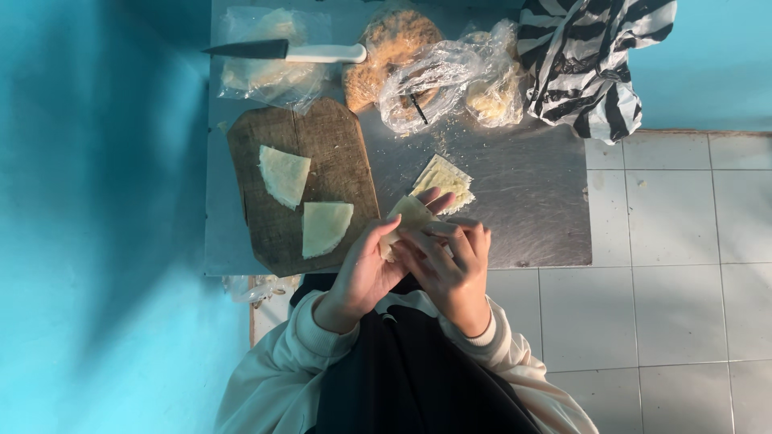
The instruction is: The person folds thin triangular pastry wrappers into pleated fan shapes by hand, one at a time, and stacks the folded wrappers on the metal work table. They then use a spoon to place filling from a plastic bag onto a folded wrapper.
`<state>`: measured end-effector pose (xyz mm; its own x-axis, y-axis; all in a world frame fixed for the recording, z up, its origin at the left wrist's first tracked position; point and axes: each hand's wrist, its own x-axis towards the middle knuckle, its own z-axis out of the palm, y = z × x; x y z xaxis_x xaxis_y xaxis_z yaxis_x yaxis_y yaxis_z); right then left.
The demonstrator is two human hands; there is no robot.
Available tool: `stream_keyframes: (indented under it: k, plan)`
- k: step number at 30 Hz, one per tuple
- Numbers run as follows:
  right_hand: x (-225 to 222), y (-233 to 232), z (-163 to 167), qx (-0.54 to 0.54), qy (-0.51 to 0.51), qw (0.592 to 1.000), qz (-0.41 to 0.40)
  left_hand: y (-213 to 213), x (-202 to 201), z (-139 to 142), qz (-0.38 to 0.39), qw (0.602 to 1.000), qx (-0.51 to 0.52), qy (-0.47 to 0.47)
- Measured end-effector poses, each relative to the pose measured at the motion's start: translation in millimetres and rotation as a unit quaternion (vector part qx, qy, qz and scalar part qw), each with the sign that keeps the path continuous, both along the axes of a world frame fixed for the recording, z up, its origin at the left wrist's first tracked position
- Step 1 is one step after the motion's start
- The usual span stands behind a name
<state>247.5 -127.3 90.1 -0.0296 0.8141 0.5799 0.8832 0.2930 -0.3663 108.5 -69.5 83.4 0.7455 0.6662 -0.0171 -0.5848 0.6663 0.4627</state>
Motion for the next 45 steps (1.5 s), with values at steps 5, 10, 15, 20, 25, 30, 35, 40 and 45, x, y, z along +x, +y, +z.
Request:
stream_keyframes:
  k: [5,10,15,20,25,30,35,40,45]
  plan:
    - [13,-4,-11,-0.008,0.092,0.995,-0.025,-3,0,-18,0.004,1.0,-0.026,-0.004]
    - [34,0,-25,-0.049,0.33,0.94,-0.069,-3,2,-42,0.053,0.989,-0.135,0.006]
    - [51,8,-22,-0.051,0.437,0.889,-0.126,-3,-6,-52,0.068,0.995,-0.063,0.025]
    - [56,5,-13,-0.053,0.12,0.99,-0.055,-3,6,-63,0.01,0.995,-0.101,-0.001]
    - [60,5,-21,-0.085,0.334,0.939,0.014,-1,15,-71,-0.006,0.987,-0.158,-0.017]
    - [79,17,-42,-0.222,0.458,0.859,-0.052,2,17,-70,0.001,0.986,-0.164,0.009]
    - [91,20,-70,-0.34,0.486,0.804,-0.053,3,22,-80,0.008,0.99,-0.134,0.039]
    - [98,27,-84,-0.327,0.325,0.885,-0.07,0,21,-96,-0.007,0.99,-0.107,0.096]
    - [93,35,-78,-0.274,0.221,0.93,-0.104,1,25,-104,-0.014,0.978,-0.144,0.153]
